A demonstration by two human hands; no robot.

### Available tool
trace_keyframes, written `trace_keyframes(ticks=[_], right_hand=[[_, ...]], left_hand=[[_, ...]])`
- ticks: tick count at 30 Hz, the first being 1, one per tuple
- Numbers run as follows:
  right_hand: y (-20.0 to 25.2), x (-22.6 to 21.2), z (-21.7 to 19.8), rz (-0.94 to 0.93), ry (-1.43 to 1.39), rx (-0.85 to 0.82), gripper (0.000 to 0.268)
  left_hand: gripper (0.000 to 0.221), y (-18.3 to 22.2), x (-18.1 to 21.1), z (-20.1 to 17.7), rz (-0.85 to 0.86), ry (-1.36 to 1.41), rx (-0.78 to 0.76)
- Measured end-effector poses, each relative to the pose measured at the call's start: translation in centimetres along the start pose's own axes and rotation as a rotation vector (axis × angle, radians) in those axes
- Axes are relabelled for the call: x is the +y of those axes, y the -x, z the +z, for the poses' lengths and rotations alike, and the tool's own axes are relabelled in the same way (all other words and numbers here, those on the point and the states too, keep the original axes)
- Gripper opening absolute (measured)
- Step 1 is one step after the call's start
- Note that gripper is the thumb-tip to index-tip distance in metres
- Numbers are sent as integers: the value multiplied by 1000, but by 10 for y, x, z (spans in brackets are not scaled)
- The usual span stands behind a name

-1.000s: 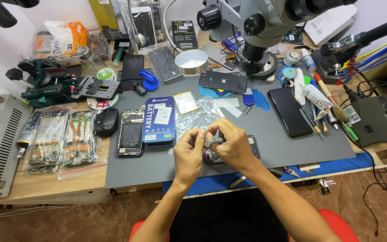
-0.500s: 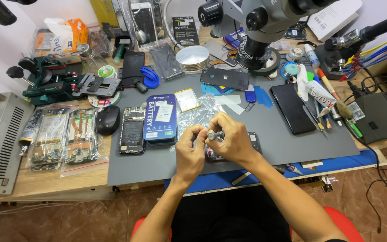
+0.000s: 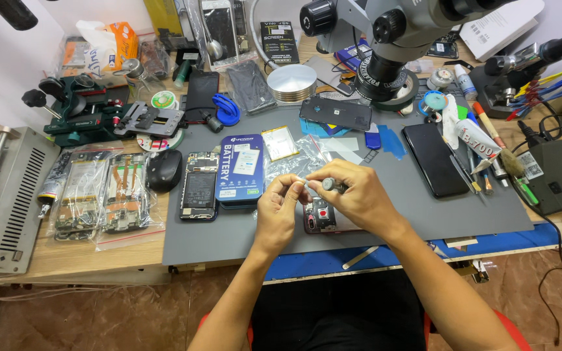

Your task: The person applies adhesive from a tube onto the back cover of a smartphone. They then place the cover aside and use a screwdriver to remove screws from the disassembled phone body on the workbench.

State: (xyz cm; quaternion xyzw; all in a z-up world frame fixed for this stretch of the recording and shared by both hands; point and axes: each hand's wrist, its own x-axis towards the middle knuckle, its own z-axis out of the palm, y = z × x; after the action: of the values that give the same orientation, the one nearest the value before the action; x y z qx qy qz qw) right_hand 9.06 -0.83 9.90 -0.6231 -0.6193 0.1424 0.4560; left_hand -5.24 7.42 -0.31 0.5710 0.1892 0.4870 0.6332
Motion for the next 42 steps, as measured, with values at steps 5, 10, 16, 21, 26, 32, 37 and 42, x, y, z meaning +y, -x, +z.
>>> trace_keyframes(ticks=[5, 10, 16, 21, 26, 32, 37, 42], right_hand=[[3, -1, 6, 109, -50, -2, 10], [4, -1, 5, 218, -80, -21, 11], [0, 14, 6, 379, -170, -85, 9], [-4, 28, 10, 408, -276, -128, 9], [-2, 26, 20, 435, -395, -57, 8], [-1, 29, 26, 443, -433, -14, 12], [0, 22, 29, 457, -395, 19, 10], [-4, 13, 26, 441, -187, -38, 9]], left_hand=[[12, 5, 28, 8, 102, -193, 62], [8, 4, 30, 7, 264, -364, 88], [11, 5, 10, 1, 438, -429, 67], [15, 4, 10, 1, 536, -536, 52], [13, 5, 10, 0, 580, -555, 73], [12, 5, 11, 2, 625, -615, 105], [11, 4, 13, 2, 655, -656, 108], [5, 3, 3, 0, 639, -700, 96]])
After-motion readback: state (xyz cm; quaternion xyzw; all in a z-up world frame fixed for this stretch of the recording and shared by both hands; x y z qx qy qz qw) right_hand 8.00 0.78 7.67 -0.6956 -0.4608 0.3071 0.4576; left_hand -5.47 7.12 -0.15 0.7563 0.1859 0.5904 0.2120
